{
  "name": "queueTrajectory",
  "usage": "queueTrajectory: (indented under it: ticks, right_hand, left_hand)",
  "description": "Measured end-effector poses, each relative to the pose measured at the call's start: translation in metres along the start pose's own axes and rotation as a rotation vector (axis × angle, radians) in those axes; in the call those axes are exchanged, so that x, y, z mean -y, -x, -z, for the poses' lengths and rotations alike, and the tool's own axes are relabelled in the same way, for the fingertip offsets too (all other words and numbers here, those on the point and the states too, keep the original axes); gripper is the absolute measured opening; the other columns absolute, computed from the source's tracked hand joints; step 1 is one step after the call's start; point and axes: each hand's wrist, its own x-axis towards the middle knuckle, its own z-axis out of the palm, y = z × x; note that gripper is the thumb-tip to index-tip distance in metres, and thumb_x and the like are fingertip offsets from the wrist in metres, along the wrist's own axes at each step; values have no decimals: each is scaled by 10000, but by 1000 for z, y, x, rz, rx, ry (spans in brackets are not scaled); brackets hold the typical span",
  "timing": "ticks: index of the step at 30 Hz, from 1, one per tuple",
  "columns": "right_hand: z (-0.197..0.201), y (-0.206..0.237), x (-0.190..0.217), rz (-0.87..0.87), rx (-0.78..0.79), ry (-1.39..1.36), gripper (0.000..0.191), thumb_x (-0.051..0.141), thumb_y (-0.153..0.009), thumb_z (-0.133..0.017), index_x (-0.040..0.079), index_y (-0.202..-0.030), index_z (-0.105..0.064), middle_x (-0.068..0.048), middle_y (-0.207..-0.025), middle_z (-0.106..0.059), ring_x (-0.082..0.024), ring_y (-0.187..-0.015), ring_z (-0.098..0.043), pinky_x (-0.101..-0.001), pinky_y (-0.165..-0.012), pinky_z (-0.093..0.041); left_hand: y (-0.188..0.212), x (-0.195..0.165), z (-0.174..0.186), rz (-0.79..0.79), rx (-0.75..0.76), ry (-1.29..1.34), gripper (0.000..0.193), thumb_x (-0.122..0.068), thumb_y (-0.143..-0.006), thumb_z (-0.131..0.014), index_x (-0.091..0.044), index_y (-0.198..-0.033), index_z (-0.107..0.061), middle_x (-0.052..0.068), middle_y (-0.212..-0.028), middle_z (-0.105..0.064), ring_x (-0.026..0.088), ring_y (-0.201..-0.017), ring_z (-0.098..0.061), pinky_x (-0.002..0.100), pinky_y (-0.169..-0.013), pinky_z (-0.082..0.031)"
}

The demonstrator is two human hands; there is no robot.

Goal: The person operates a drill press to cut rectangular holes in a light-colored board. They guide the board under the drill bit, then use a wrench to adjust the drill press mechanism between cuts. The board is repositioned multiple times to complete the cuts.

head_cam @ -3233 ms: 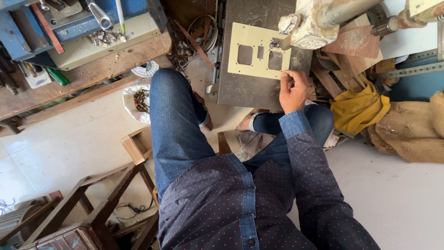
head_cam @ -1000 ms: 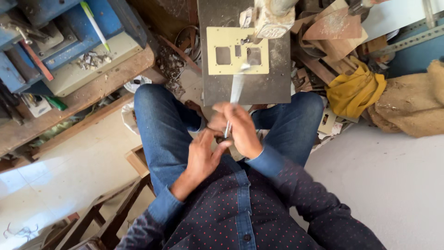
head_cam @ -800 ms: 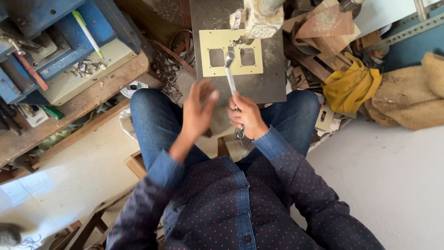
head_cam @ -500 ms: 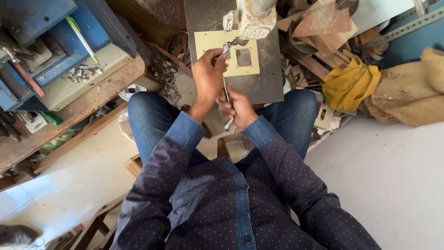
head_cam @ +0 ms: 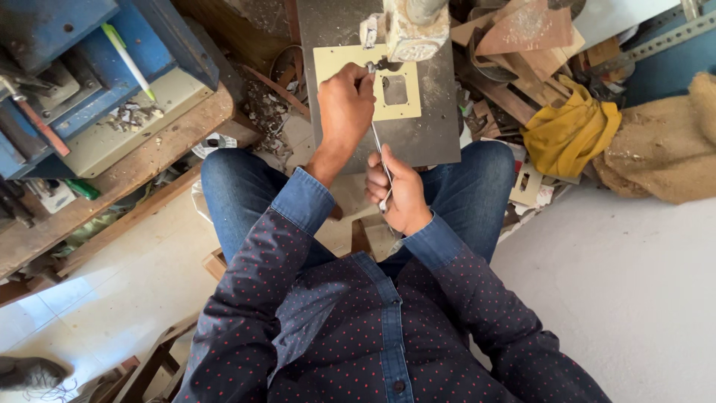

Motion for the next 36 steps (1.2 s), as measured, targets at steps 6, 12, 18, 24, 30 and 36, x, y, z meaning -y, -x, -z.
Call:
queueTrajectory:
  ticks: [6, 12, 18, 24, 30, 36]
  right_hand:
    - [-47, 32, 38, -103, 18, -102, 266, 343, -1080, -538, 84, -1038, -584, 83, -657, -367, -43, -505, -326, -222, -498, -325]
    - [-99, 48, 94, -235, 198, -422, 305, 204, -1106, -482, -29, -1302, -501, 61, -842, -430, -31, -642, -375, -205, -601, -348]
    - [-18, 73, 79, -19, 23, 579, 365, 167, -1033, -588, 23, -1363, -644, 75, -750, -458, -18, -560, -344, -199, -480, -277]
    - [95, 5, 142, 826, -423, 1557, 80, 84, -1064, -618, 51, -1085, -688, -125, -844, -633, -242, -763, -623, -352, -721, -468]
    - [52, -121, 171, 1035, -603, 1556, 235, 205, -1012, -740, 79, -1208, -764, -227, -1001, -691, -406, -921, -665, -452, -802, -514]
    - [33, -145, 166, 1254, -536, 1611, 329, 223, -891, -760, 19, -1146, -716, -234, -1228, -672, -460, -1162, -624, -476, -969, -508]
  left_hand:
    - [-5, 8, -13, -87, -80, -136, 153, -95, -871, -718, 20, -789, -658, 198, -705, -690, 399, -671, -698, 471, -621, -541]
    - [-35, -14, 14, -206, -13, -282, 197, -165, -796, -758, 11, -755, -679, 249, -708, -650, 433, -649, -657, 450, -540, -531]
    - [-2, 15, 108, 143, 189, 19, 288, -271, -981, -754, 1, -950, -666, 45, -730, -696, 113, -576, -682, 296, -506, -520]
    - [-29, 120, 88, 714, 290, -28, 359, -359, -1009, -621, -59, -1170, -733, 151, -885, -683, 218, -755, -654, 374, -584, -571]
    - [-31, 155, 20, 867, 485, 292, 398, -388, -1029, -595, -90, -1286, -652, 144, -1034, -646, 267, -876, -624, 421, -684, -552]
    - [-30, 167, -7, 865, 304, 674, 324, -319, -1008, -623, -74, -1213, -680, 158, -1035, -676, 301, -888, -653, 425, -718, -560]
